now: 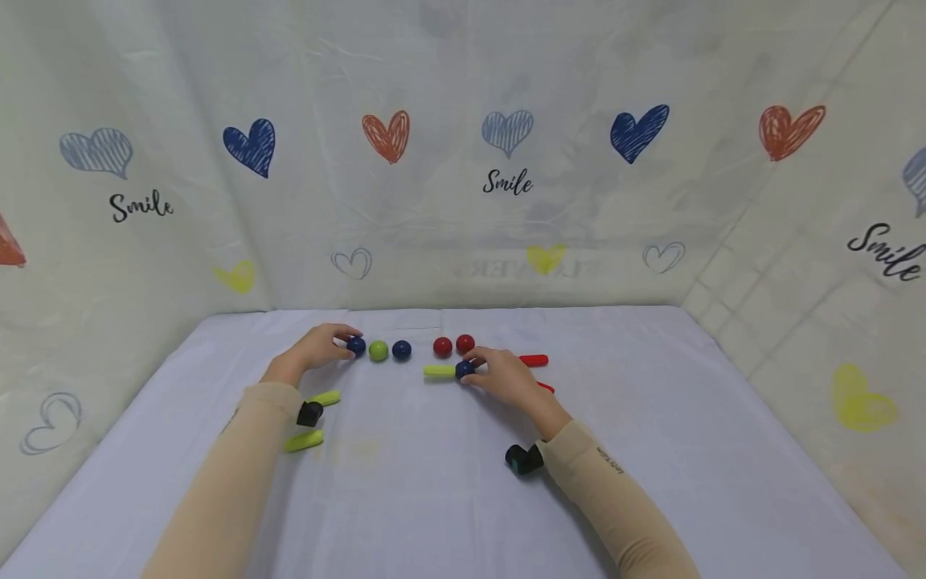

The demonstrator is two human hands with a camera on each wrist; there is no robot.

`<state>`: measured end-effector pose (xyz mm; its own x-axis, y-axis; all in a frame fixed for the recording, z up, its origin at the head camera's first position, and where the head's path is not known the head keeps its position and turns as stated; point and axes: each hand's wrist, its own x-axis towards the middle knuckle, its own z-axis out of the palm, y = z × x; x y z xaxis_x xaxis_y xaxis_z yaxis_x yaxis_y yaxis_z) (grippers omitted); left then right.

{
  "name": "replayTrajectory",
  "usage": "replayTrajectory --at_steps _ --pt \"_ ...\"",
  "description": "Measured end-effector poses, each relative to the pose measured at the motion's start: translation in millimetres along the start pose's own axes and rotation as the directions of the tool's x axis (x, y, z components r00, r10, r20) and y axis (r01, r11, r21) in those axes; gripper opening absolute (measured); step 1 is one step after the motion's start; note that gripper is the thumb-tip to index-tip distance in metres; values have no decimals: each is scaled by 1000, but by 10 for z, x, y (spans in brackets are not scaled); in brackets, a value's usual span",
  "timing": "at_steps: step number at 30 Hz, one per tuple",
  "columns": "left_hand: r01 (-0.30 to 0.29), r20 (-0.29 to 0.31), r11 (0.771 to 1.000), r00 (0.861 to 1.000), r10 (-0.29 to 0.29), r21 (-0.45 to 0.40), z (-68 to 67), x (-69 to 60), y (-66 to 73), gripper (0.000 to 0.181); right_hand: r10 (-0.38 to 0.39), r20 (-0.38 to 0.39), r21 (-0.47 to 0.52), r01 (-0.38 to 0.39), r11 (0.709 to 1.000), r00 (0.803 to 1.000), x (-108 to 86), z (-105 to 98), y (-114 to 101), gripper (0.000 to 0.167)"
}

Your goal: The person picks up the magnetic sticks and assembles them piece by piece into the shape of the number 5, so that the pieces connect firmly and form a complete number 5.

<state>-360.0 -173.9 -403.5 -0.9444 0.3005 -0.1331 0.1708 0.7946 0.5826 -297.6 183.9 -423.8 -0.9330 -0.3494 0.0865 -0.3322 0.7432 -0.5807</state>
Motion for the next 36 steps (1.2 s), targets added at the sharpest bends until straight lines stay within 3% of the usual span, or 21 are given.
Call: replayTrajectory --at_steps 10,18,26,36 --pt "-10 -16 1000 1000 10 27 -18 -46 27 44 8 3 -17 -8 1000 1000 -8 2 -11 38" --pt "-38 -44 999 998 40 39 -61 -104 -32 45 1 -10 -16 -1 1000 1000 -21 -17 -5 38" --pt "-56 -32 997 998 58 52 -97 -223 -104 45 -18 -4 -13 17 1000 1000 -14 -14 -15 38" --pt "-88 19 994 996 87 59 -87 -330 -48 44 -30 7 -2 30 1000 1000 -1 -12 -7 35"
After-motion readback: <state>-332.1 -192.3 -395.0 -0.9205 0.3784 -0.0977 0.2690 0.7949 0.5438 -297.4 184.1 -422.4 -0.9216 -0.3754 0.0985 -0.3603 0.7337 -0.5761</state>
